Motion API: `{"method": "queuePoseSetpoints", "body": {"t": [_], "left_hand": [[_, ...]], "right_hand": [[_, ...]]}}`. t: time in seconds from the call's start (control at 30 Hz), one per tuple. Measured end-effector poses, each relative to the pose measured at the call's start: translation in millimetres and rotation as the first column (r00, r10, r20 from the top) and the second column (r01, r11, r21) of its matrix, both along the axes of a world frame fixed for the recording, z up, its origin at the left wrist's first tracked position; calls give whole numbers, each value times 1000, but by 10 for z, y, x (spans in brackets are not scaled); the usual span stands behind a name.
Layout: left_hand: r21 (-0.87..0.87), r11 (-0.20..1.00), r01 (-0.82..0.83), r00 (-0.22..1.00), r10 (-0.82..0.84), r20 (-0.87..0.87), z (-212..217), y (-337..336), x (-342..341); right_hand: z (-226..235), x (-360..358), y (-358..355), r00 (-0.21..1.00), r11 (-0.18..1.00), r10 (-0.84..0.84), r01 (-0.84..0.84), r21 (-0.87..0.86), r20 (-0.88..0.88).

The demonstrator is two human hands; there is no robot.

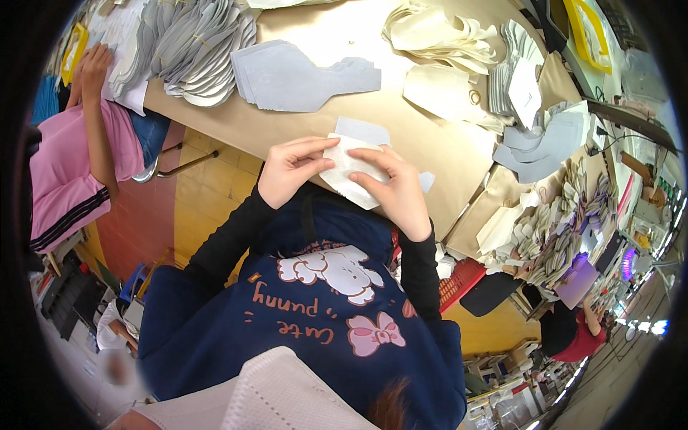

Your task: The person repeatedly picks up small white fabric pieces and folds them by hand on a worktable. They place each folded piece into a growing stack and continue the process with additional pieces from the table.

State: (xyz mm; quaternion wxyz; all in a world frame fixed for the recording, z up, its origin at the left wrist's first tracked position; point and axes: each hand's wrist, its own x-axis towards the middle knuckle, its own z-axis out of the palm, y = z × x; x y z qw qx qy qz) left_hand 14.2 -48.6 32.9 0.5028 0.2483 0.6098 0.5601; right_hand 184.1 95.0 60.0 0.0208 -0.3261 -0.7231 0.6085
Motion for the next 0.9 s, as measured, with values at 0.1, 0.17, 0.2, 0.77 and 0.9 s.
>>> {"method": "queuePoseSetpoints", "body": {"t": [0.1,0.17,0.2,0.77,0.9], "left_hand": [[43,999,-25,972,34,-232,-43,0,-105],[64,998,-16,932,38,-361,-79,-13,-203],[58,998,1,923,21,-385,-93,-29,-251],[26,1000,15,867,0,-498,-181,-76,-316],[44,999,19,838,8,-545,-187,-40,-257]], "right_hand": [[-44,-65,37,1000,995,-23,24,101,-14],[-81,-90,78,1000,996,-27,27,88,1],[-101,-97,94,999,996,-31,30,81,8],[-290,-51,156,998,998,-45,43,53,35],[-302,-57,159,998,996,-36,32,80,43]]}}
